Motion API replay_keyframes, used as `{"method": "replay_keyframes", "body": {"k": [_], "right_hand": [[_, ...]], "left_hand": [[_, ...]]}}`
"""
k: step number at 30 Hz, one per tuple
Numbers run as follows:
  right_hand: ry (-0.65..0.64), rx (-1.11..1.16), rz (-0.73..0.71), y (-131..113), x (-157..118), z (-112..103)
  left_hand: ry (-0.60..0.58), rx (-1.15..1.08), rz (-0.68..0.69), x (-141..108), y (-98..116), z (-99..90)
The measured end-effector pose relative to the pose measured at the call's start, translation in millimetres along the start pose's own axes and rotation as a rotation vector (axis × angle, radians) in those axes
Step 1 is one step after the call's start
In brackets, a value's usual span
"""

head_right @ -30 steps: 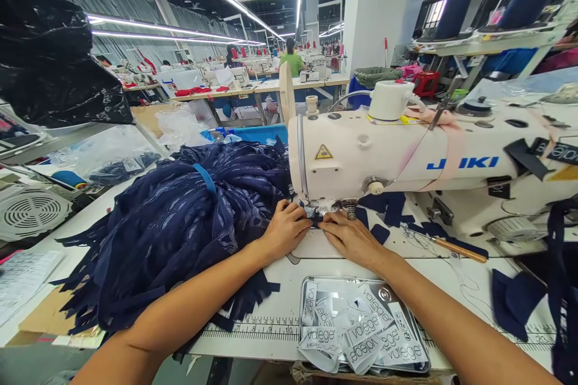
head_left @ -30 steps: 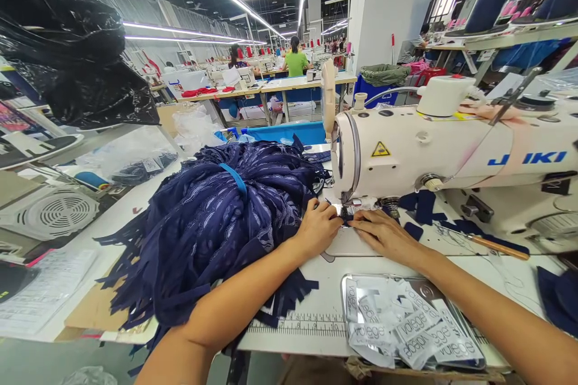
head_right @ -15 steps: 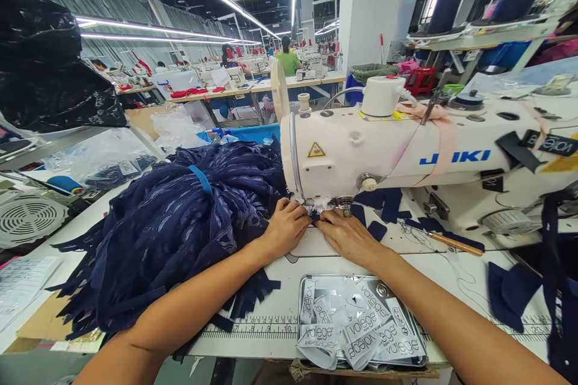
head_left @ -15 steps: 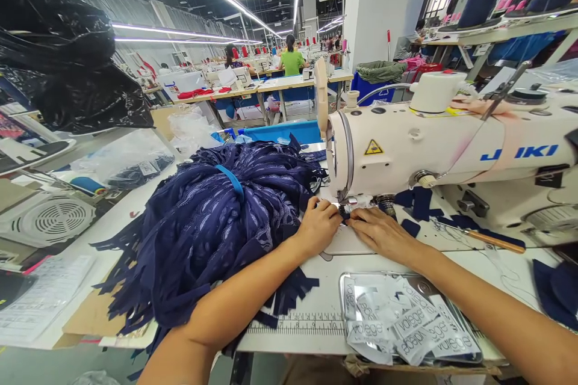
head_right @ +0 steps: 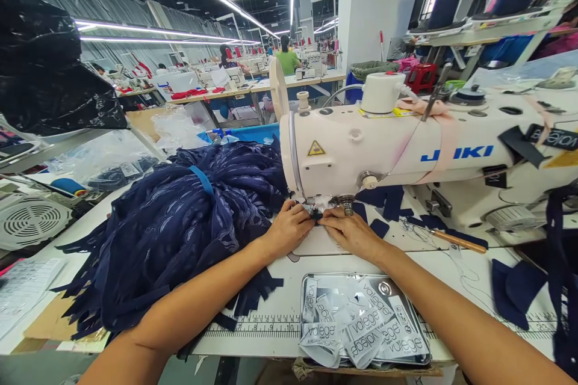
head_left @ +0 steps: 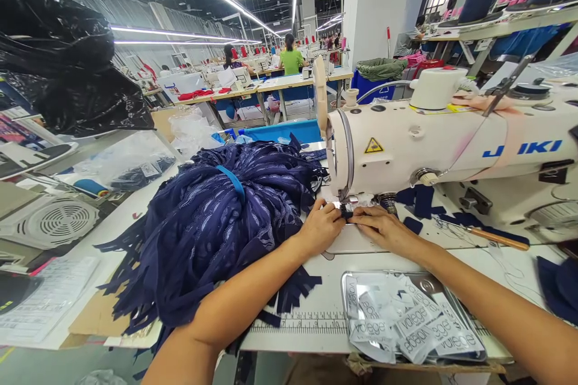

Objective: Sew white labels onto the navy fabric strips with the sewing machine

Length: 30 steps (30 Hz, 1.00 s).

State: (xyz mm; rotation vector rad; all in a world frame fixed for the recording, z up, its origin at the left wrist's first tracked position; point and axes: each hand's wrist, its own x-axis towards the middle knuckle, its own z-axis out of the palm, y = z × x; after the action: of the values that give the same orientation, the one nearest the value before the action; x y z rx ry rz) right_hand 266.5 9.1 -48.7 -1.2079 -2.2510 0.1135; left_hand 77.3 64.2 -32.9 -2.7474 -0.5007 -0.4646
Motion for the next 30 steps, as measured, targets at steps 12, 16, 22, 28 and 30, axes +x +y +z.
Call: {"method": "replay_keyframes", "body": {"k": [12, 16, 22, 28, 30], "right_hand": [[-0.073, -0.318, -0.230, -8, 3, -14], [-0.049, -0.340, -0.242, -9, 1, -12], [-0.032, -0.355, -0.227, -8, 0, -10], [-0.021, -0.325, -0.225, -8, 2, -11], [-0.019, -0.323, -0.230, -7, 2, -11]], "left_hand": [[-0.091, -0.105, -0.055, -5, -2, -10.1], [-0.103, -0.167, -0.089, -11, -5, -9.6], [-0.101, -0.145, -0.050, -12, -7, -8.6], [-0.088, -0.097, -0.012, -10, -9, -9.1], [-0.092, -0.074, 0.007, -9, -8, -10.1]]}}
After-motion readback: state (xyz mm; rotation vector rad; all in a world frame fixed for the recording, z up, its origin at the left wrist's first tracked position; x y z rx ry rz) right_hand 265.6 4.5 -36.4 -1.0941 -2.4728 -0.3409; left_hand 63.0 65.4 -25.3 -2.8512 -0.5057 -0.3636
